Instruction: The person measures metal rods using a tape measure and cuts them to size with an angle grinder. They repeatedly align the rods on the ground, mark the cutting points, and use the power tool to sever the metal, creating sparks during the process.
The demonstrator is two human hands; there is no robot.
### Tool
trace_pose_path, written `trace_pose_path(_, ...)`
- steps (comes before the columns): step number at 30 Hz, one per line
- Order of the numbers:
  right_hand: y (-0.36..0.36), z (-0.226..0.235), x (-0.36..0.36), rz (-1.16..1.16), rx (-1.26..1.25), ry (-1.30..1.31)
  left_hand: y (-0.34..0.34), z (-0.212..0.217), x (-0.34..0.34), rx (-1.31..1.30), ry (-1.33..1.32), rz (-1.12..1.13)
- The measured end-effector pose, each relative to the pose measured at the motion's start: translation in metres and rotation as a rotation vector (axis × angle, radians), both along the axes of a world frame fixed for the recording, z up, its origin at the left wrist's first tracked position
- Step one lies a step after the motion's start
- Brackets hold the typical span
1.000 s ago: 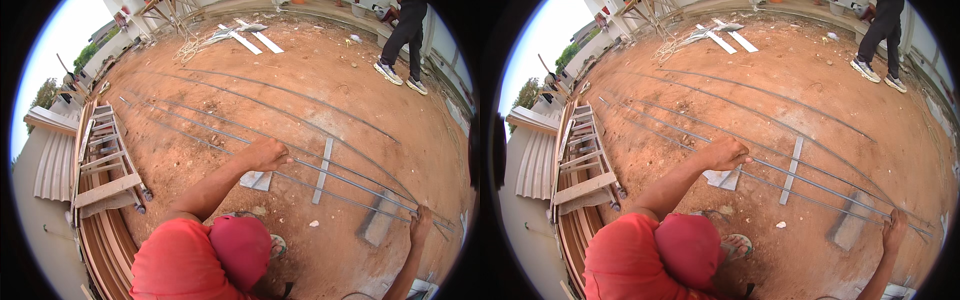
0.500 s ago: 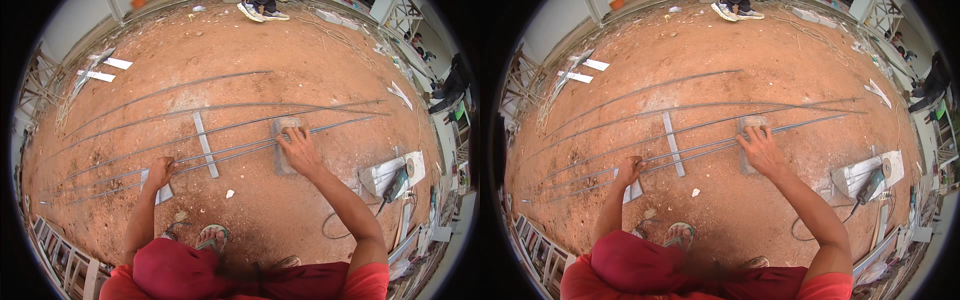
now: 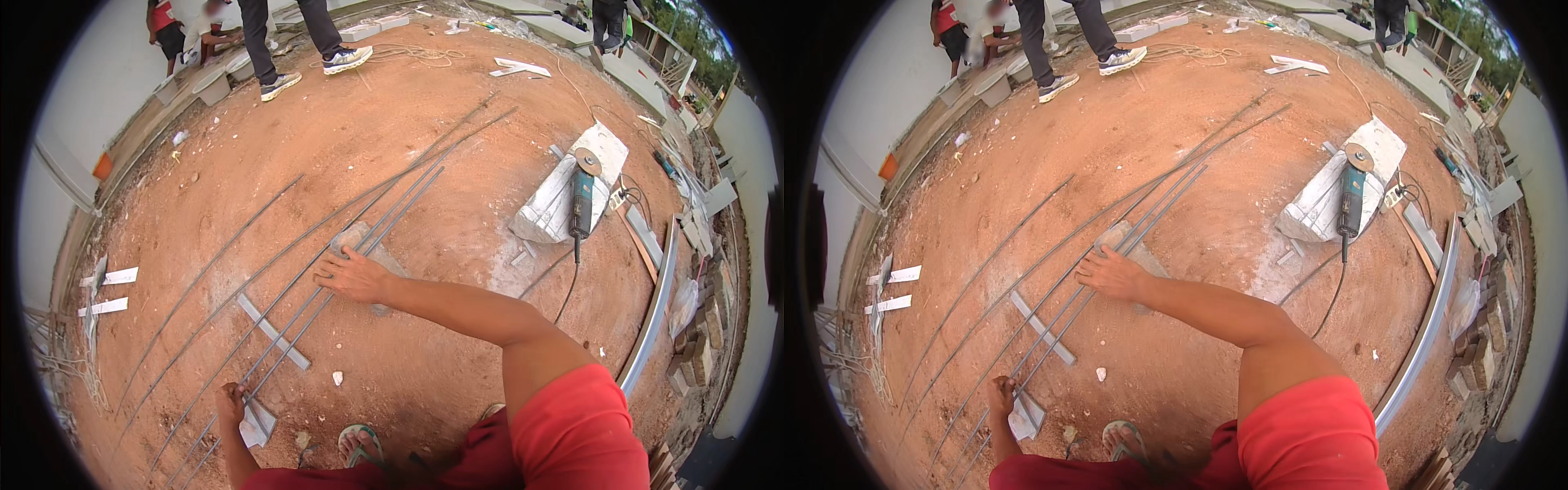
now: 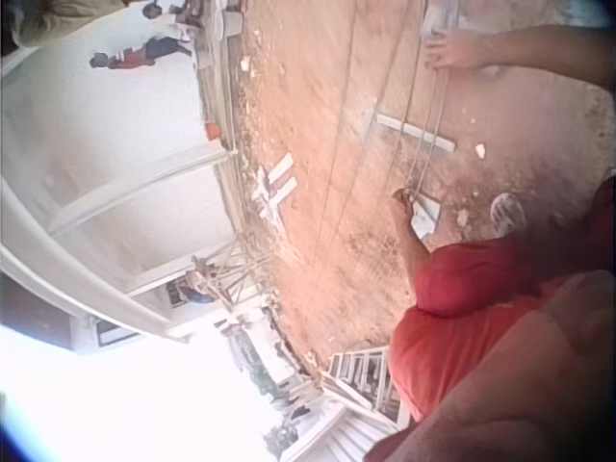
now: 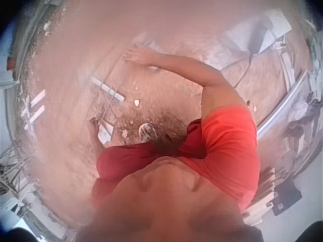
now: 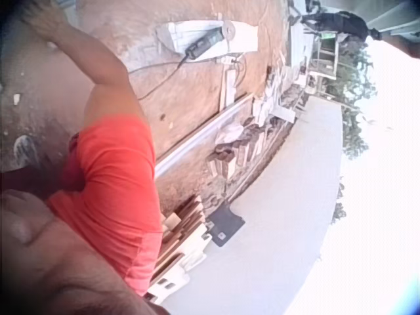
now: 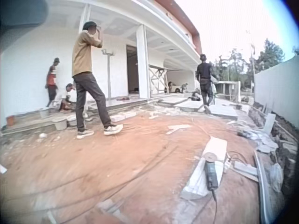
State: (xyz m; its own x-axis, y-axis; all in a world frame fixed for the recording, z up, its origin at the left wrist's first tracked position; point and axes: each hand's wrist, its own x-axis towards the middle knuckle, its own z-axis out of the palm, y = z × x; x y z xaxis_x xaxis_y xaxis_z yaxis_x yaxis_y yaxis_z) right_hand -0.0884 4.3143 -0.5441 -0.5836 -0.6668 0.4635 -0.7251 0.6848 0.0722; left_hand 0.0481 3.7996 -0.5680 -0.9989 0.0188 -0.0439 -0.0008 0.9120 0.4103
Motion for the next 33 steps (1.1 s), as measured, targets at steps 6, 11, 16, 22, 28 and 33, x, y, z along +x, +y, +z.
trace_pose_path(6,-0.006,-0.004,-0.019,0.027,0.027,-0.235,-0.045,0.004,0.026,0.102,-0.033,0.06)
trace_pose_path(11,-0.033,0.003,-0.015,0.081,0.064,-0.362,-0.066,0.016,0.037,0.105,-0.045,0.065)
trace_pose_path(16,-0.045,-0.011,-0.019,0.123,-0.022,-0.345,-0.08,0.002,0.039,0.161,-0.07,0.099)
trace_pose_path(22,-0.043,-0.024,-0.027,0.176,-0.175,-0.483,-0.088,-0.008,0.036,0.33,-0.094,0.056)
trace_pose_path(28,-0.045,-0.009,-0.026,0.183,-0.126,-0.573,-0.103,-0.006,0.036,0.355,-0.231,0.07)
trace_pose_path(33,-0.04,-0.027,-0.032,0.165,-0.15,-0.562,-0.099,-0.011,0.025,0.439,-0.318,0.022)
